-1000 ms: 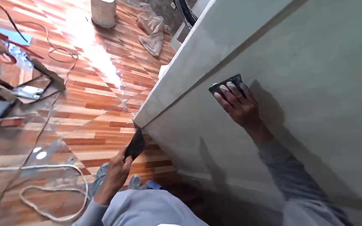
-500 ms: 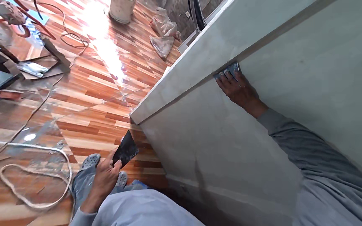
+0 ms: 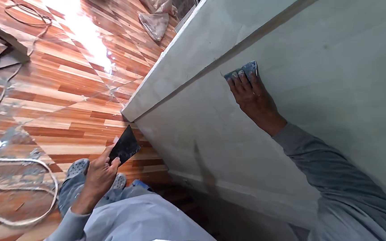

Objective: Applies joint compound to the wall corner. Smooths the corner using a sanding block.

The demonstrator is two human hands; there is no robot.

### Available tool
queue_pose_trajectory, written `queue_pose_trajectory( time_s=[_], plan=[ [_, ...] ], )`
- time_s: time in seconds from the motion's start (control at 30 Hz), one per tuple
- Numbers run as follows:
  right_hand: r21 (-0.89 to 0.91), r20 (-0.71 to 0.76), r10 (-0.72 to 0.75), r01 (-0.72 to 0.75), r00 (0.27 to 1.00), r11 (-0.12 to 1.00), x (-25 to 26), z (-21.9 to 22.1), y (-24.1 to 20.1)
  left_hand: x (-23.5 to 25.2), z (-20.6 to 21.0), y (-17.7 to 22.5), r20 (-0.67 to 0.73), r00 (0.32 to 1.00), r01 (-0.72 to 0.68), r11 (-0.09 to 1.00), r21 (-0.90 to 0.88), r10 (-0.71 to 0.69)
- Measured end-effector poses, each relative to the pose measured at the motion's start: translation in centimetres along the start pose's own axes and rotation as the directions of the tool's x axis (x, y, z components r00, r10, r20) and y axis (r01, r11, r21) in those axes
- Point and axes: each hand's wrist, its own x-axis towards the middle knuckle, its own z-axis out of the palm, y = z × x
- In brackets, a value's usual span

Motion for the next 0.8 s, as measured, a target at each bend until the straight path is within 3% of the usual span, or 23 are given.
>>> queue_pose_trajectory(
  time_s=[0.53, 0.73, 0.8],
  plan=[
    [-0.065, -0.034, 0.059, -0.061, 0.998, 0.996, -9.8, 3.5, -2.2, 0.9, 4.9, 2.6, 0.146, 0.984, -0.094, 0.993, -0.066, 0.102],
    [-0.076, -0.154, 0.144, -0.157, 0.978, 0.985, -14.1, 5.9, -4.2, 0.2, 6.2, 2.8, 0.228, 0.956, -0.129, 0.962, -0.241, 0.186],
    [-0.031, -0.082, 0.177, -0.18, 0.981, 0.983, -16.2, 5.1, -5.5, -0.3, 6.1, 2.7, 0.233, 0.948, -0.154, 0.952, -0.264, 0.217]
  ],
)
